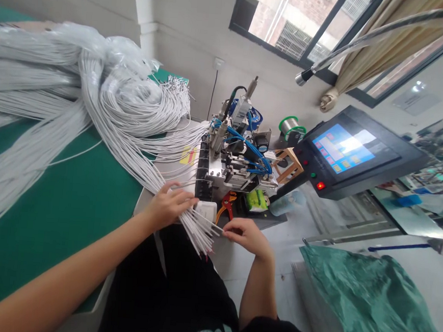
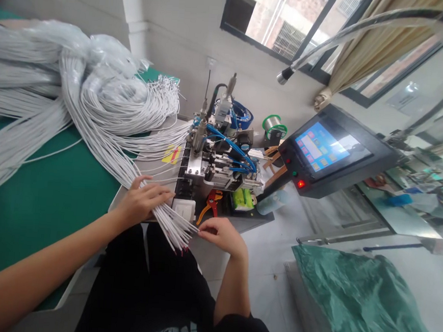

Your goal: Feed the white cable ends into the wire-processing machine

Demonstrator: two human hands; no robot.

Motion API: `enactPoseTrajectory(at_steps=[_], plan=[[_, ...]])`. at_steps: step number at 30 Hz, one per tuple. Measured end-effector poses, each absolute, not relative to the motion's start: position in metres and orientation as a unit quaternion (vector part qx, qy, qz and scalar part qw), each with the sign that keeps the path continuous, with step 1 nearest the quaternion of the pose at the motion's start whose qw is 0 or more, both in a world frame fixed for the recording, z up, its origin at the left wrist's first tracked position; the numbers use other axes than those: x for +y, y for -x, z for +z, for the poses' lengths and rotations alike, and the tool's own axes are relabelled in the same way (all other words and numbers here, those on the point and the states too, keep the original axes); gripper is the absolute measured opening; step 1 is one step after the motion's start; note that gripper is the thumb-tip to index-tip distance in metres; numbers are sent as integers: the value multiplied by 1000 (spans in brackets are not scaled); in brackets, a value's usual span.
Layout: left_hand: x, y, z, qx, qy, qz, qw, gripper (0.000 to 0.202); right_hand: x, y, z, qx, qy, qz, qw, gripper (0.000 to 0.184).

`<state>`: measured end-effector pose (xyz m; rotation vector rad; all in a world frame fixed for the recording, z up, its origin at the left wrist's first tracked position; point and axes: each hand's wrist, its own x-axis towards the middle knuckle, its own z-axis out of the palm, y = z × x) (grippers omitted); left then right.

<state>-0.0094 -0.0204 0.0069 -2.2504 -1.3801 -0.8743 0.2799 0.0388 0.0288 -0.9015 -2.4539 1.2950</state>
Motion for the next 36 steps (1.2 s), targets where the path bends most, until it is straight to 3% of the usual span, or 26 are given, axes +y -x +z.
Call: enactPoseTrajectory(at_steps=[7,13,20,26,32,36], plan=[[-25,-1,7,-363,863,-286,205,32,42,-279,37,-797,371,406,249,23],[-27,-3,10,-367,856,-287,225,23,46,-254,18,-704,406,463,353,29],[-21,-3,8,-379,842,-296,243,20,52,-208,3,-596,353,562,452,39],[-17,6,6,-432,811,-297,260,22,60,-202,2,-596,369,557,446,32],[-15,10,5,-486,794,-282,231,30,69,-210,0,-722,434,392,371,28],[-14,8,4,-510,787,-267,221,32,75,-204,-3,-751,431,350,357,26]])
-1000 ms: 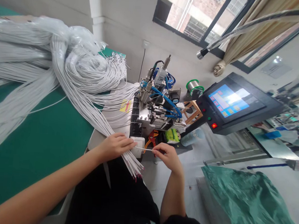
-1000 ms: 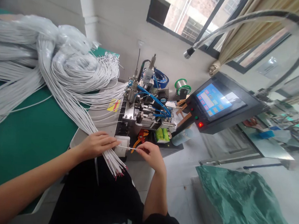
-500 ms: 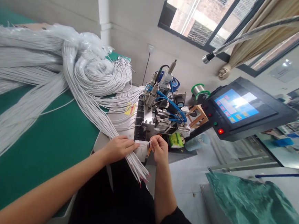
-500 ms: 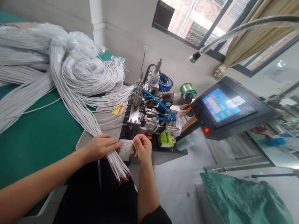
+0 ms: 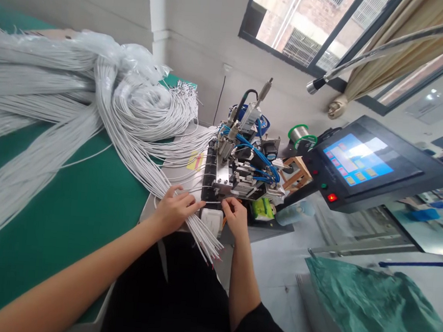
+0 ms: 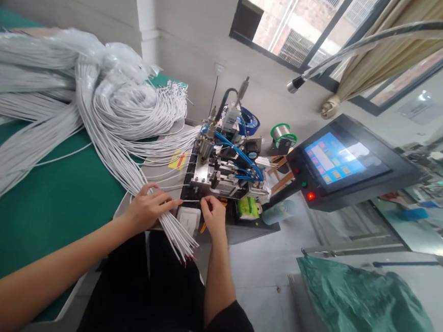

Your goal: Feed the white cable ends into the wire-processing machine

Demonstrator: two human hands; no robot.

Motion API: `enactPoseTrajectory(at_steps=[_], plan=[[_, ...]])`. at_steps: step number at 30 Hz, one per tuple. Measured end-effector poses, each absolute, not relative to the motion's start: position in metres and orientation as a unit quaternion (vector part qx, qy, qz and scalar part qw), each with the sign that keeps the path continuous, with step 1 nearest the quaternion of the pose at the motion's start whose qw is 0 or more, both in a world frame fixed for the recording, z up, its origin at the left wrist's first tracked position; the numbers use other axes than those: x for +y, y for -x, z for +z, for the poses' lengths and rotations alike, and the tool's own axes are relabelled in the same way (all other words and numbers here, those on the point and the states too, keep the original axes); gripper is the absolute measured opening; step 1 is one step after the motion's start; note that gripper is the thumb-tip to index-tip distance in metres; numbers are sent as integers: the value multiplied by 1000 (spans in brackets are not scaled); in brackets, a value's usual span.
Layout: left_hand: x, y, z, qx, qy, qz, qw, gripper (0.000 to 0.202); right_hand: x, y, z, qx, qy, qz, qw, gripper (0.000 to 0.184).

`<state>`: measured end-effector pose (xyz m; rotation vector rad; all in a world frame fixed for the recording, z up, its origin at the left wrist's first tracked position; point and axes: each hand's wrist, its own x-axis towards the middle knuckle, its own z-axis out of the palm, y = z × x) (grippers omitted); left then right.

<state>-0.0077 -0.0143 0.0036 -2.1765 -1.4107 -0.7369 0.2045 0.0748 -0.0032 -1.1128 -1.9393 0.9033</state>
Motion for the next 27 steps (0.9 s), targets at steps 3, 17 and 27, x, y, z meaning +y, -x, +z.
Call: enactPoseTrajectory(at_steps=[3,17,27], plan=[[-13,7,2,-527,782,-262,205,34,79,-200,-8,-750,427,357,357,25],[-13,8,1,-545,780,-247,181,39,77,-195,-5,-739,455,354,349,23],[-14,7,3,-558,779,-237,161,40,93,-195,-28,-645,443,518,346,25]])
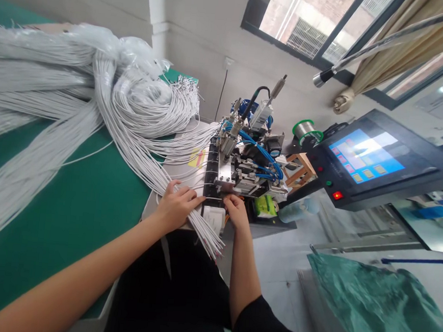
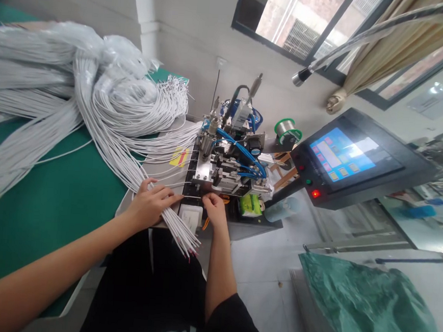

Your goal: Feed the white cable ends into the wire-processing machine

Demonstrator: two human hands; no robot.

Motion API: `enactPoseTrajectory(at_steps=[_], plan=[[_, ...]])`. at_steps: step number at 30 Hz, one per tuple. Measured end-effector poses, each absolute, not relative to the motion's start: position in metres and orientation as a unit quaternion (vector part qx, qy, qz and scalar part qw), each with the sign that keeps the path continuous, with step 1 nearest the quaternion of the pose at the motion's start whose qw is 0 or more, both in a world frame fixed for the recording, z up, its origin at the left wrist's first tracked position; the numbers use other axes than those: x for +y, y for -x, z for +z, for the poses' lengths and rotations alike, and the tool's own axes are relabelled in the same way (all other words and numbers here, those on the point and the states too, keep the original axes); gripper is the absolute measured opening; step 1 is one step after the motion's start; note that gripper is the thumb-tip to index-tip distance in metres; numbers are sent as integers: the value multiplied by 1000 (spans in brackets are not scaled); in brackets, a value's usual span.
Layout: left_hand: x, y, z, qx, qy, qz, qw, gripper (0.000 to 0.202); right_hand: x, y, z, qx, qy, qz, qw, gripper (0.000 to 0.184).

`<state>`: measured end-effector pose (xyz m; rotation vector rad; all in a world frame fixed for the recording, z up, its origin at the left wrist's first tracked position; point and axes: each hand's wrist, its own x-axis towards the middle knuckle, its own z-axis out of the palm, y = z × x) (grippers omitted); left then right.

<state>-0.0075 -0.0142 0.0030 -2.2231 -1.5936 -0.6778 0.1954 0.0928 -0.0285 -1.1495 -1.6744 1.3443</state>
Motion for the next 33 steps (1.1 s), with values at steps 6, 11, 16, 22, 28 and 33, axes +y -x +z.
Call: enactPoseTrajectory(at_steps=[6,11,16,22,28,33], plan=[[-14,6,6,-558,775,-247,166,33,94,-193,-45,-572,447,580,368,29],[-13,7,6,-558,768,-273,157,27,80,-208,-36,-638,457,491,379,37],[-14,7,8,-553,764,-290,164,24,56,-230,-1,-695,444,446,347,36],[-16,8,12,-534,764,-305,196,22,36,-248,40,-820,288,476,132,30],[-17,12,8,-523,769,-314,191,26,34,-255,39,-851,239,462,77,31],[-19,13,7,-447,830,-276,186,37,37,-259,39,-810,348,427,203,29]])
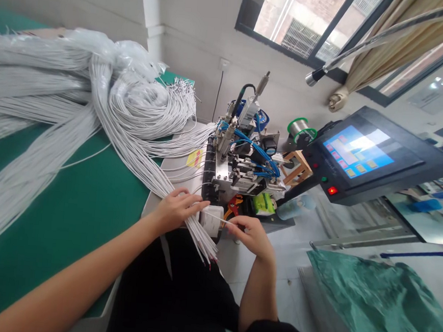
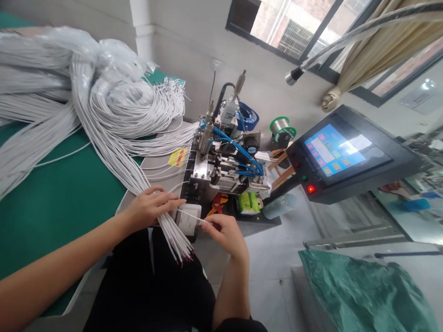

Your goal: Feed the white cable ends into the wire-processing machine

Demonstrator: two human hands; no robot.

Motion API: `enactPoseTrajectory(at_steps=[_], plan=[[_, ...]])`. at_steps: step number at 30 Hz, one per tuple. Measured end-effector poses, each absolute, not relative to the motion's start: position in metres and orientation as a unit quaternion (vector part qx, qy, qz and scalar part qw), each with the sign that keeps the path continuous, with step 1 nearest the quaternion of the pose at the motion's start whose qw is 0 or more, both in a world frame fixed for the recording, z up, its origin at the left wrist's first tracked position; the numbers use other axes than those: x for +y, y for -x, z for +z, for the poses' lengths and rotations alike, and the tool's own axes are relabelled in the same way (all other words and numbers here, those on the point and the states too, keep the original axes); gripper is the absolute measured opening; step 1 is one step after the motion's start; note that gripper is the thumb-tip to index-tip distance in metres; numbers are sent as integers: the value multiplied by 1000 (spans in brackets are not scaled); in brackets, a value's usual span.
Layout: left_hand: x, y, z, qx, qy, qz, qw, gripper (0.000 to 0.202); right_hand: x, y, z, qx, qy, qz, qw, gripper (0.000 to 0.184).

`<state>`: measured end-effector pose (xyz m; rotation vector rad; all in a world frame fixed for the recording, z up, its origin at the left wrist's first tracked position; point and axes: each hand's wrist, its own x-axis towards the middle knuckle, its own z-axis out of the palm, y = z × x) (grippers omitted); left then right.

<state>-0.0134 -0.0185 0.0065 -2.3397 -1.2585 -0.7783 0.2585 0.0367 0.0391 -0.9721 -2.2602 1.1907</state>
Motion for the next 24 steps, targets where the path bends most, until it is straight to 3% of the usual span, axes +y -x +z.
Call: enactPoseTrajectory(at_steps=[3,9,14,24], plan=[[-20,12,7,-426,839,-277,195,40,39,-256,37,-757,396,428,295,24],[-20,10,8,-408,829,-325,203,24,40,-237,18,-630,450,466,429,27],[-20,8,6,-431,818,-329,191,9,38,-220,6,-566,457,497,473,30],[-17,5,4,-468,808,-308,184,20,42,-209,1,-559,448,491,496,34]])
